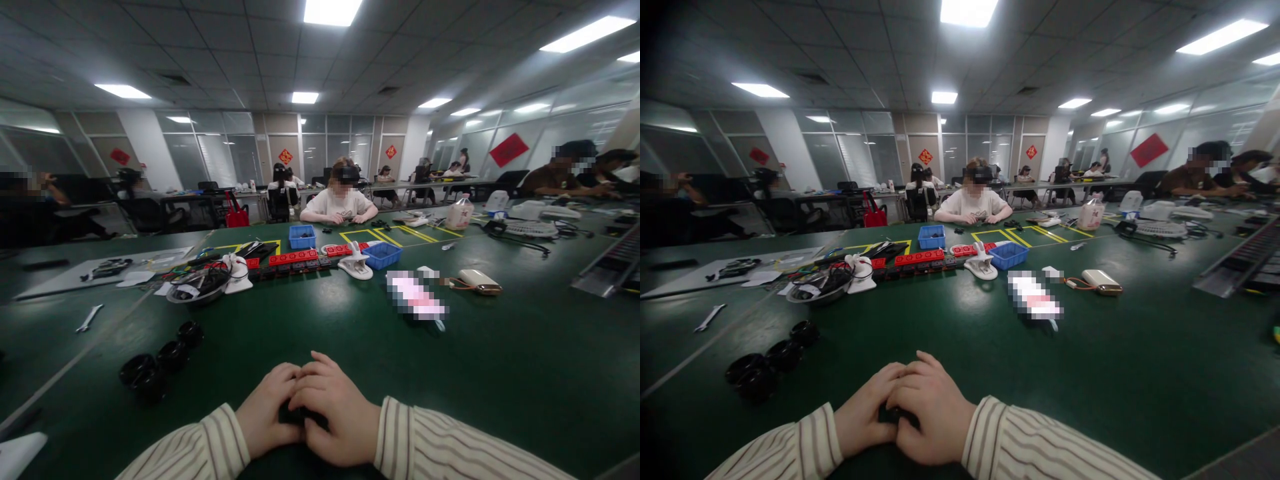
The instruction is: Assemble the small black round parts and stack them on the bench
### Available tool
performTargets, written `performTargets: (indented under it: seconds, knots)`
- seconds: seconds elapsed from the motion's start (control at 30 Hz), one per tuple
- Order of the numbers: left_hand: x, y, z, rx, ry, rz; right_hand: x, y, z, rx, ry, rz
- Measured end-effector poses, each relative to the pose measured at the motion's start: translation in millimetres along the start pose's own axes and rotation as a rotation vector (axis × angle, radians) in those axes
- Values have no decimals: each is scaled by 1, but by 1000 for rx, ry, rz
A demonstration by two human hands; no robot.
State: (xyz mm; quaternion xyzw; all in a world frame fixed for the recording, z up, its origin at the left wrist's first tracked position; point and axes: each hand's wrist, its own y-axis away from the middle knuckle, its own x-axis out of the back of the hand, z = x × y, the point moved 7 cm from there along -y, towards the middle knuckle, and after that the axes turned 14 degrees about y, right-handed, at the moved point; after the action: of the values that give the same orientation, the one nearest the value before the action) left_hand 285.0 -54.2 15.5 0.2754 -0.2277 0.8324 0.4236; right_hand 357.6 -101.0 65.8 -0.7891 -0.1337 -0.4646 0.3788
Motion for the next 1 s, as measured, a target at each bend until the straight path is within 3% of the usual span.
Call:
performTargets:
  seconds: [0.2, 0.47, 0.63, 1.0]
  knots:
    - [2, 1, 3, -38, -15, 43, 2, 2, -7, 114, -21, -42]
    - [3, 2, 1, -60, 37, 29, 15, 0, 11, -149, 43, 94]
    - [2, 2, -2, -36, 37, 20, 6, -1, 14, -170, 91, 55]
    - [1, 0, 1, -19, 20, 4, 2, 0, -3, 72, -16, 29]
